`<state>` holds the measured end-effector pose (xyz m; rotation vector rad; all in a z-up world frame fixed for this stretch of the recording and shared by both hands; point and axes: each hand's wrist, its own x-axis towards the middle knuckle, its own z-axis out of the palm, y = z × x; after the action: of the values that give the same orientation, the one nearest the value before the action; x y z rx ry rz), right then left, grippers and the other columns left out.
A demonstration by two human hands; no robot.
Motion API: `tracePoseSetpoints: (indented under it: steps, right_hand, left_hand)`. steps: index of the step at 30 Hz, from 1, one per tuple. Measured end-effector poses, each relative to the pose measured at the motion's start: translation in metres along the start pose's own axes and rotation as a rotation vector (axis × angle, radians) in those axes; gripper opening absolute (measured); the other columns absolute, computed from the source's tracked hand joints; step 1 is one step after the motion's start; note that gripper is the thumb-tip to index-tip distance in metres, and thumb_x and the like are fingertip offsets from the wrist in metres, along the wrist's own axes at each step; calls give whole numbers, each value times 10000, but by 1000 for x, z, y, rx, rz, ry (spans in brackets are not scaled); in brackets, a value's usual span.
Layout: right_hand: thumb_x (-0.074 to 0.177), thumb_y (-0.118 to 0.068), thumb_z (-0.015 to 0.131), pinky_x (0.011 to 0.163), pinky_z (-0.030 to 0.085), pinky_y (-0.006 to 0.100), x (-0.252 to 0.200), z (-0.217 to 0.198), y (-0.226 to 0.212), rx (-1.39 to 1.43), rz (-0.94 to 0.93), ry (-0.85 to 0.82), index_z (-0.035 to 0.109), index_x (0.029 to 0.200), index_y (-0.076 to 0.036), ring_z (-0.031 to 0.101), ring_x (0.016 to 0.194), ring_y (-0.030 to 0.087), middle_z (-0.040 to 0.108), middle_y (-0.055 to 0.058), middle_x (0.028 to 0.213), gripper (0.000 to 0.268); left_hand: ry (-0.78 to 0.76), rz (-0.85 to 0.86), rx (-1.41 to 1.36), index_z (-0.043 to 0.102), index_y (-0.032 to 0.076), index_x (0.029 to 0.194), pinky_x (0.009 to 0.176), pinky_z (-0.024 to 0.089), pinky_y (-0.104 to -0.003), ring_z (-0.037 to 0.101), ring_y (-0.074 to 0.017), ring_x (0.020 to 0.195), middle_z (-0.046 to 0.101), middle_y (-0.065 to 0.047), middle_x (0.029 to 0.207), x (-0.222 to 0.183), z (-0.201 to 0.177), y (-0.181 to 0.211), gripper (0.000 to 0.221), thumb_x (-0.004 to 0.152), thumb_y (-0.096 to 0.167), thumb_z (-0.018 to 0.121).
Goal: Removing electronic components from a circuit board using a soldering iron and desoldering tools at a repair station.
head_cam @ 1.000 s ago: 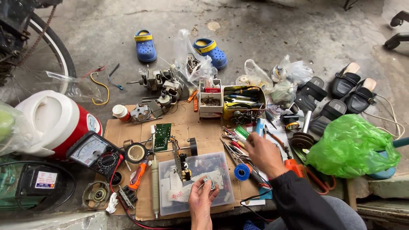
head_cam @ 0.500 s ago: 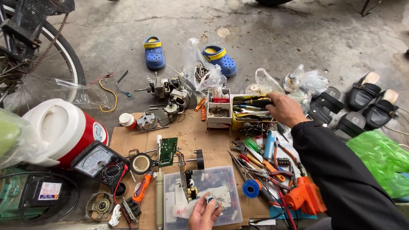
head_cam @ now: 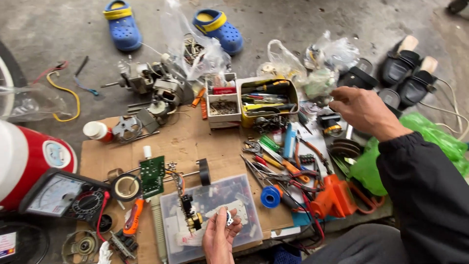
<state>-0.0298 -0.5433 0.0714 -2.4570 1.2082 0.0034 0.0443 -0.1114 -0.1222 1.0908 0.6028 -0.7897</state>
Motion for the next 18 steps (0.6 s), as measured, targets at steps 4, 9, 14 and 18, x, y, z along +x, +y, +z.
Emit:
tracePoseSetpoints:
  steps: [4,9,14,18]
  right_hand:
    - [1018,-249,715,782,589,430,-50,-4,27,27,37,13,761,1396,-58,762,865,319,836,149,1107,426]
    - [1028,-203,709,733,578,408,-102,3,43,104,45,49,776,1318,-46,730,782,280,859,89,1072,337]
    - [1014,-224,705,799,626,363,-139,26,62,168,132,-32,791,1347,-78,789,870,236,876,70,1129,373]
    - [1001,-230,709,787,635,370,-155,43,75,146,117,-68,815,1284,-91,799,844,248,880,58,1095,332]
  left_hand:
    - [-29,22,40,667,-140,1335,784,591,-403,705,-339,920,773,-306,1206,-11,9,2,395,1027,105,702]
    - [-15,8,131,590,-58,1528,947,578,-406,684,-315,1056,702,-274,1323,-33,25,20,503,1035,18,655]
    - [-33,3,169,585,-29,1566,955,553,-381,674,-279,1049,713,-226,1304,-51,33,28,531,1039,4,644]
    - [-86,60,170,597,-8,1583,933,526,-353,680,-250,990,751,-188,1244,-49,24,18,606,985,-11,693]
